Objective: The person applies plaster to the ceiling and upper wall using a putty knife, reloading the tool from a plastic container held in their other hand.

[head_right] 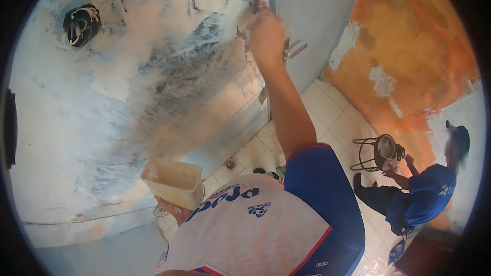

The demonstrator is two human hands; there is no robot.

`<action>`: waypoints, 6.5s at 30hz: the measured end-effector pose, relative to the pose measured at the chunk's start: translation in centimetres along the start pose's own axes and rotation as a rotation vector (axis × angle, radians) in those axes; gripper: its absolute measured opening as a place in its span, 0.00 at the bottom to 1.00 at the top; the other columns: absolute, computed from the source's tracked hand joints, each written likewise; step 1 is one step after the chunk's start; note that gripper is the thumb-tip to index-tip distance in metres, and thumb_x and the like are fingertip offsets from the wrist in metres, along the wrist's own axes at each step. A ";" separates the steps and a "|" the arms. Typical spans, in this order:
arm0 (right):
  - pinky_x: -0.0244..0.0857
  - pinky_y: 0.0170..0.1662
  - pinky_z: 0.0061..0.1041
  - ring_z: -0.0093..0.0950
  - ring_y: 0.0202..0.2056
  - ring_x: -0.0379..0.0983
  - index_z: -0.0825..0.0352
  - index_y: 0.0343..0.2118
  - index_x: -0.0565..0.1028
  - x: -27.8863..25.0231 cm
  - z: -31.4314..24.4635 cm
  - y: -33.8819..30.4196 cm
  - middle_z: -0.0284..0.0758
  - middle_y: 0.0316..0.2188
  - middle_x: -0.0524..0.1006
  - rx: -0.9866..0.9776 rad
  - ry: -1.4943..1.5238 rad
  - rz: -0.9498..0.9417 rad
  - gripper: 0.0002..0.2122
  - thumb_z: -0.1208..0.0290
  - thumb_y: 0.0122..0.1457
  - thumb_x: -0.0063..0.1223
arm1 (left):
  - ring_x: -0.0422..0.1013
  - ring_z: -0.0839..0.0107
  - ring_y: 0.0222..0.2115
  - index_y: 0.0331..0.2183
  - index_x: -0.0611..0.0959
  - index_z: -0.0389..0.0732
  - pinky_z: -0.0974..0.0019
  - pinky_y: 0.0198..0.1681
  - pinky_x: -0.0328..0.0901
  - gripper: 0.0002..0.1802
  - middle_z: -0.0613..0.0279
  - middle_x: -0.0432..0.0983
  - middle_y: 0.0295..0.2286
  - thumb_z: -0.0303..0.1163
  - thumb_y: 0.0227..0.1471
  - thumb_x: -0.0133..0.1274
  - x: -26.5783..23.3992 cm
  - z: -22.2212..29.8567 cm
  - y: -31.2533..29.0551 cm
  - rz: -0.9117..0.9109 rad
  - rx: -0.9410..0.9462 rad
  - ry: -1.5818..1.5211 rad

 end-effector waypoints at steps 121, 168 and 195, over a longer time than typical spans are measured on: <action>0.69 0.26 0.30 0.29 0.22 0.77 0.65 0.36 0.83 3.7 -11.8 -21.1 0.41 0.21 0.79 0.406 -0.030 -0.251 0.12 0.64 0.63 0.50 | 0.53 0.61 0.64 0.66 0.48 0.42 0.59 0.65 0.54 0.54 0.54 0.51 0.64 0.33 0.48 0.66 -9.1 14.1 -12.7 -0.006 0.389 0.491; 0.74 0.39 0.37 0.42 0.40 0.77 0.69 0.57 0.69 12.1 -29.4 -35.5 0.43 0.42 0.77 -0.447 0.099 -0.115 0.22 0.72 0.59 0.53 | 0.56 0.61 0.63 0.65 0.57 0.50 0.51 0.64 0.56 0.38 0.61 0.55 0.63 0.62 0.63 0.33 -14.7 14.6 -12.6 -0.144 0.554 0.822; 0.66 0.25 0.37 0.44 0.22 0.75 0.69 0.38 0.81 2.1 -11.4 -17.9 0.47 0.21 0.77 0.158 -0.068 0.210 0.12 0.67 0.63 0.50 | 0.50 0.59 0.65 0.67 0.41 0.45 0.54 0.68 0.47 0.53 0.51 0.46 0.65 0.27 0.53 0.60 -12.0 16.0 -14.6 -0.260 0.500 0.994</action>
Point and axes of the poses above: each hand's wrist, its own y-axis towards the middle knuckle, its own x-axis out of the palm, z = x × y, the point moved 7 cm from there along y, towards the middle knuckle
